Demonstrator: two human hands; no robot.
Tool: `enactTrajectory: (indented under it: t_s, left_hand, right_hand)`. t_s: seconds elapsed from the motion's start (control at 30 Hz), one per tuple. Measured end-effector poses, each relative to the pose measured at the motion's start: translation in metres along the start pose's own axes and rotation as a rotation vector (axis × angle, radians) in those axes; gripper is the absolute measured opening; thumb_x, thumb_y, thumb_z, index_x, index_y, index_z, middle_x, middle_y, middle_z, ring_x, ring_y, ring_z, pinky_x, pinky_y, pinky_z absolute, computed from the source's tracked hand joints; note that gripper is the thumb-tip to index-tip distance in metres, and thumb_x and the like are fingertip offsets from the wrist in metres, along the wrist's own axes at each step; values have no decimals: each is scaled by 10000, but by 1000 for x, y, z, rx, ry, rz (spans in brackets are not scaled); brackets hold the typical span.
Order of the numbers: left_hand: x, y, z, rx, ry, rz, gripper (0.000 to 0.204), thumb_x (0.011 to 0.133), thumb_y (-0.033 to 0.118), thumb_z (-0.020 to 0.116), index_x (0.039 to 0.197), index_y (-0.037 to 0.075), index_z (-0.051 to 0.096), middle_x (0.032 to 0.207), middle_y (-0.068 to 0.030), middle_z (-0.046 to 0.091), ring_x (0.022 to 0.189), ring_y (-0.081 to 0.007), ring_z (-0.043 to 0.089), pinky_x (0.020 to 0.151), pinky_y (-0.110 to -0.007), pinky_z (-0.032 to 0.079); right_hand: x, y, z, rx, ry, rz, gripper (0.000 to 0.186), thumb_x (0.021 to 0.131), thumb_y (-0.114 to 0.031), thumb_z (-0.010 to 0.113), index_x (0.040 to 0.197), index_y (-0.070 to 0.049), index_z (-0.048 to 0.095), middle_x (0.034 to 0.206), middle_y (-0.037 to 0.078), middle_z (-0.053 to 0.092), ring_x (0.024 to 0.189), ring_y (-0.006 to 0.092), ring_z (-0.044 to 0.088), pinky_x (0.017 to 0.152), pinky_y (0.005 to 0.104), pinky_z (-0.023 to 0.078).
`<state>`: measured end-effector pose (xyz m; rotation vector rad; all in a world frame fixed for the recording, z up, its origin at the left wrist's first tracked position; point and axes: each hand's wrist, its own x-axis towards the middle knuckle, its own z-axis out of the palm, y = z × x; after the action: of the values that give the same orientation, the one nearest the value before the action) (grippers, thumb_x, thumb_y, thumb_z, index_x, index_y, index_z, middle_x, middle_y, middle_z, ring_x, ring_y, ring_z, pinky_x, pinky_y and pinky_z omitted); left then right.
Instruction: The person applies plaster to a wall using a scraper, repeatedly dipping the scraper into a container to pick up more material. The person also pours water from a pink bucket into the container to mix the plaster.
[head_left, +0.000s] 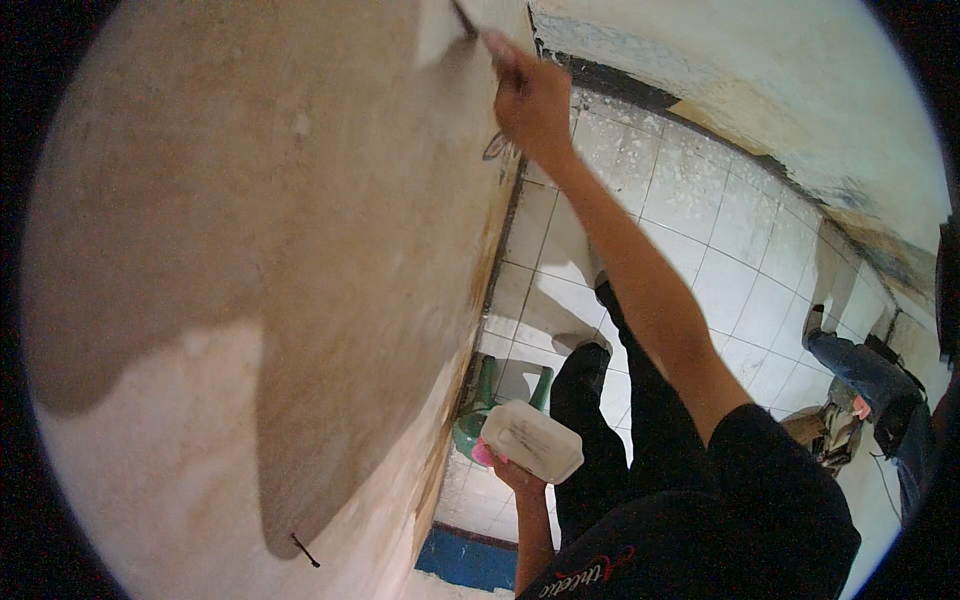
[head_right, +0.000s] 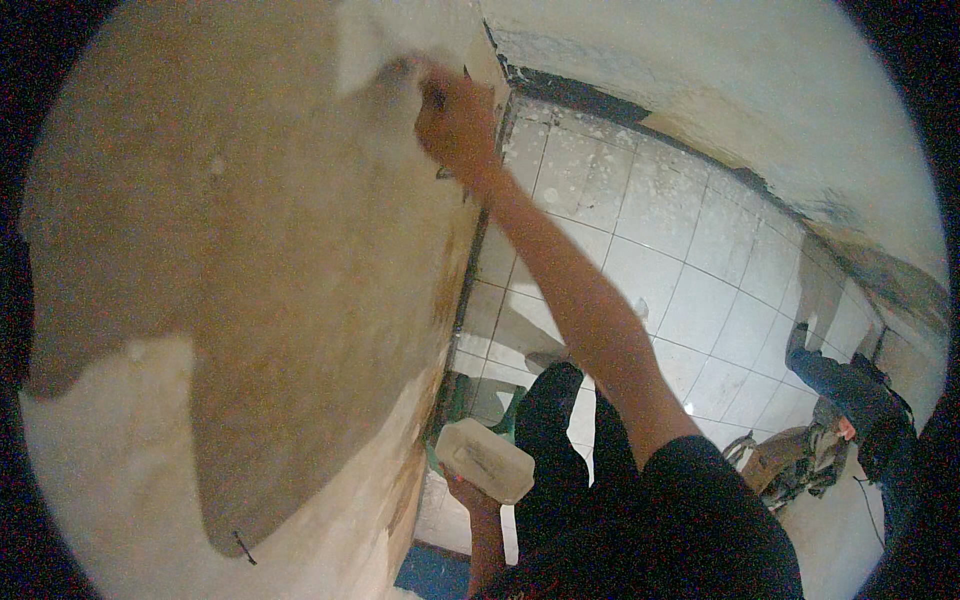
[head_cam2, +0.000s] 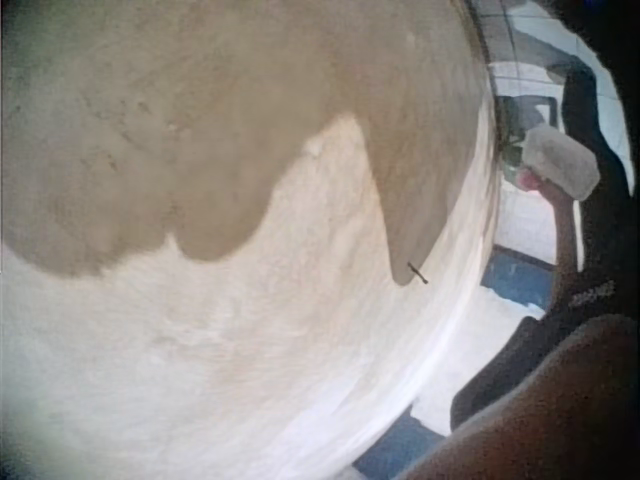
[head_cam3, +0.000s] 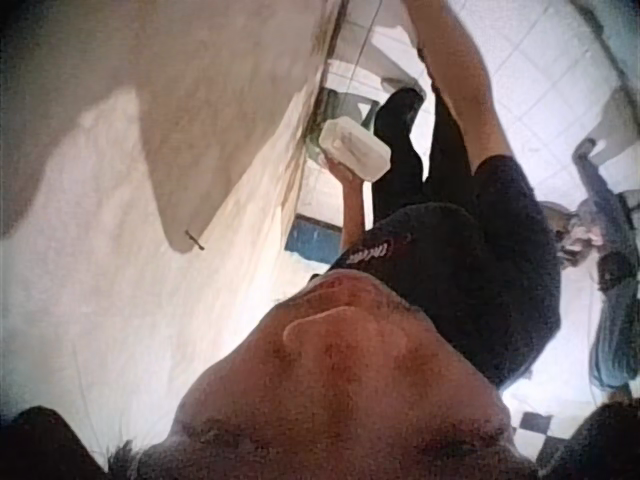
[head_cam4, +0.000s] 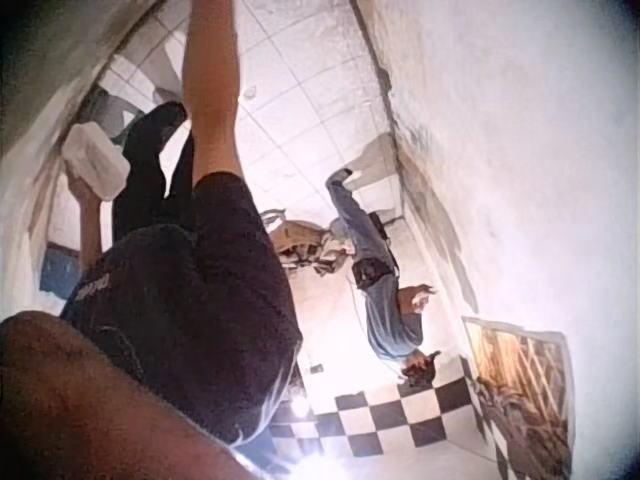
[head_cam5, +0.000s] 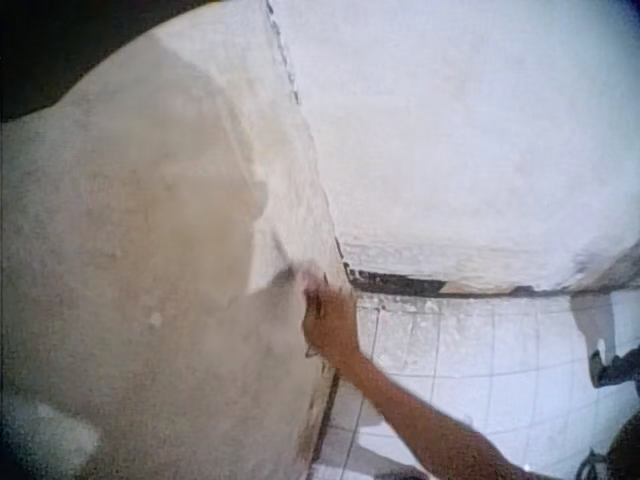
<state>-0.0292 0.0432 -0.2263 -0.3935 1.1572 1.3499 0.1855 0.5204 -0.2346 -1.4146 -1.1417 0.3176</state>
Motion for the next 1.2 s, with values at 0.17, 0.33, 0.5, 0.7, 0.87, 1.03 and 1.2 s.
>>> enactTrajectory:
  t_s: [0.17,0.33,0.5,0.7,0.87,1.03,1.2]
  left_hand:
    - [1,-1,16,96,-44,19,584,940,534,427,1349,117,411,1330,-141,492,1179,-344,525,1006,-522,430]
    - [-7,-3,54,852,-56,310,520,924,473,505,1292,107,475,1284,-123,530,1156,-324,538,982,-494,447]
    - [3,-8,37,232,43,94,505,923,457,513,1293,115,483,1255,-92,546,1162,-275,531,983,-448,442]
    - [7,-19,46,349,33,173,558,932,519,454,1350,150,435,1272,-78,532,1144,-262,541,971,-449,461]
    - [21,-26,56,101,-88,28,626,893,555,502,1367,155,419,1306,-78,515,1147,-272,544,981,-457,460]
    - [27,-26,72,326,45,99,651,865,565,542,1356,157,418,1321,-81,502,1152,-282,545,966,-490,472]
    - [30,-26,80,493,-16,195,647,873,570,525,1355,155,412,1333,-82,484,1172,-290,531,973,-506,465]
  right_hand:
    - [-141,-80,-40,79,-305,53,460,813,57,472,1212,-120,619,906,191,671,800,312,679,700,334,519]
    - [-113,-40,-53,106,-366,308,421,831,-26,532,1240,-115,576,1042,204,654,954,368,644,835,456,496]
    - [85,48,-12,41,147,38,212,858,-70,503,992,-25,662,842,240,641,794,403,635,676,453,469]
    - [76,39,12,-72,-2,102,181,840,-90,513,902,-13,664,738,242,611,708,421,598,643,472,450]
    - [-96,-21,-25,122,-294,193,397,828,-16,536,1192,-140,637,852,170,674,615,236,633,598,348,493]
    - [-103,-4,-35,134,-326,349,404,816,28,486,1172,-102,626,938,179,659,785,312,629,711,393,485]
    - [49,115,11,-99,24,206,317,811,-21,514,1077,-50,683,889,199,684,761,240,671,704,338,493]
